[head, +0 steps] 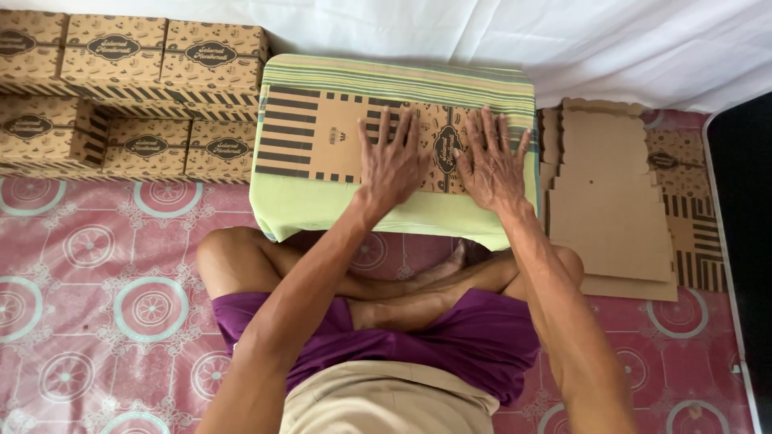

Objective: The person is sitting on the floor and manually folding flat cardboard sheets into small boxes, then stacking them.

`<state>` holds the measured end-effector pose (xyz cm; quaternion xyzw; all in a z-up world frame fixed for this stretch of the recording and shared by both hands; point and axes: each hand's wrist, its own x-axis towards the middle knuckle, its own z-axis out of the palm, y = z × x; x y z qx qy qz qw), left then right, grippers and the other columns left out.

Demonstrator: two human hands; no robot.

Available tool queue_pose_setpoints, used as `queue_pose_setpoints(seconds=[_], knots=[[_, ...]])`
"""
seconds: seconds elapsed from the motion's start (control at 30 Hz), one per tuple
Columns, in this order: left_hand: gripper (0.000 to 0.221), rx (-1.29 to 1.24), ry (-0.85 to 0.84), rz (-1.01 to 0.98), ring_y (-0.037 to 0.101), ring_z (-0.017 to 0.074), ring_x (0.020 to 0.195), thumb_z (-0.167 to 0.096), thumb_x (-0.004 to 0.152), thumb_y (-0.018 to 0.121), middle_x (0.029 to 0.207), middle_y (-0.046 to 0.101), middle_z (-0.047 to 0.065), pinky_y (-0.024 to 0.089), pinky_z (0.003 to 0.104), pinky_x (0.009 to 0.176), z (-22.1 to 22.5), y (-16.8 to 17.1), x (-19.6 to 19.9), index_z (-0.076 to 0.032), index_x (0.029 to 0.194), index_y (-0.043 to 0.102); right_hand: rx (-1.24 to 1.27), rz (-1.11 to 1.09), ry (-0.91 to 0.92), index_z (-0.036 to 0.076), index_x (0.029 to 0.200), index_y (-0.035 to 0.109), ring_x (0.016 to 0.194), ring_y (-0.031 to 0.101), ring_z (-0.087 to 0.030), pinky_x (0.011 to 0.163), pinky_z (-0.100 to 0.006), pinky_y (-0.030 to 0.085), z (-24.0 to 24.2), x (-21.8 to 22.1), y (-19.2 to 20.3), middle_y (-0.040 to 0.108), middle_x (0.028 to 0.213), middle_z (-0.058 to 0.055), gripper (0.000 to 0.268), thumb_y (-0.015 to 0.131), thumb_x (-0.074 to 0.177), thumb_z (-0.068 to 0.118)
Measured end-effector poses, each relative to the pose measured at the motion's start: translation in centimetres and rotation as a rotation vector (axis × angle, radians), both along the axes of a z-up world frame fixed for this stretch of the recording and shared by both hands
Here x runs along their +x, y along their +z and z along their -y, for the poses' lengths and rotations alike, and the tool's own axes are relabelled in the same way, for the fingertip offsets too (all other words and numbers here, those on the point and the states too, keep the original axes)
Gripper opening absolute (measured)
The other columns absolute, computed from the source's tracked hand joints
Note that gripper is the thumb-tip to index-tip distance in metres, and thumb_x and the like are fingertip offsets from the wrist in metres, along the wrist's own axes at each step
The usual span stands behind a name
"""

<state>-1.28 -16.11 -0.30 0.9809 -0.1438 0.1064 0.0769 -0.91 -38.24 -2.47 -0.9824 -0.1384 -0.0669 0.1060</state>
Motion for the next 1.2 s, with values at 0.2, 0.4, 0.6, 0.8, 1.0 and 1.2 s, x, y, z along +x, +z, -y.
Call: queue_pose_setpoints(seconds=[0.2, 0.4, 0.6, 0.8, 1.0, 1.2], knots=[[0.062, 0.017, -0.008, -0.033, 0.033, 0.0405, 0.148, -0.054, 0.105, 0.032, 0.157, 0.047, 0.01, 0.017, 0.077, 0.114, -0.1, -0.1, 1.5, -0.015, 0.152, 0.047, 0.037, 0.013, 0.002, 0.018, 0.164, 0.034, 0.154, 0.019, -0.046, 0.115, -0.079, 0.003, 0.0, -0.2, 0.1, 0.018, 0.171, -0.015, 0.066, 0.032, 0.109, 0.055], [0.051, 0.035, -0.121, 0.111, 0.044, 0.0415, 0.142, -0.037, 0.101, 0.055, 0.148, 0.057, 0.013, 0.025, 0.076, 0.113, -1.0, 0.6, -4.5, -0.012, 0.145, 0.055, 0.017, -0.048, -0.02, 0.019, 0.165, 0.029, 0.155, 0.016, -0.046, 0.115, -0.08, 0.001, -0.3, -0.3, 1.0, 0.014, 0.173, -0.014, 0.067, 0.029, 0.109, 0.056], [0.049, 0.052, -0.158, 0.15, 0.045, 0.0396, 0.142, -0.038, 0.1, 0.057, 0.149, 0.057, 0.014, 0.025, 0.074, 0.113, -3.1, 1.1, -10.3, -0.012, 0.142, 0.06, 0.004, -0.041, -0.01, 0.02, 0.165, 0.028, 0.155, 0.016, -0.045, 0.114, -0.079, 0.001, -0.3, -0.3, 0.9, 0.017, 0.172, -0.015, 0.069, 0.03, 0.107, 0.058], [0.064, -0.039, -0.066, 0.072, 0.042, 0.0368, 0.145, -0.051, 0.104, 0.048, 0.153, 0.051, 0.018, 0.02, 0.066, 0.118, -6.1, 1.1, -9.6, -0.007, 0.15, 0.051, -0.02, -0.069, -0.025, 0.021, 0.166, 0.024, 0.156, 0.015, -0.043, 0.117, -0.077, 0.001, -0.5, -0.5, 1.3, 0.014, 0.173, -0.014, 0.068, 0.029, 0.108, 0.056], [0.073, -0.101, 0.033, 0.212, 0.043, 0.0402, 0.145, -0.058, 0.106, 0.039, 0.152, 0.051, 0.024, 0.025, 0.063, 0.117, -8.5, -1.4, -5.3, -0.001, 0.149, 0.051, -0.02, -0.034, -0.022, 0.019, 0.166, 0.026, 0.155, 0.02, -0.045, 0.116, -0.078, 0.006, -0.6, -0.2, 1.6, 0.016, 0.172, -0.016, 0.069, 0.025, 0.107, 0.055], [0.075, -0.099, 0.074, -0.083, 0.022, 0.04, 0.154, -0.06, 0.105, 0.036, 0.166, 0.033, 0.016, 0.013, 0.067, 0.121, -7.7, -0.9, 1.1, -0.008, 0.16, 0.036, -0.032, -0.011, 0.002, 0.017, 0.166, 0.026, 0.155, 0.017, -0.047, 0.115, -0.079, 0.006, -0.4, -0.2, 0.7, 0.015, 0.172, -0.017, 0.066, 0.031, 0.108, 0.049]])
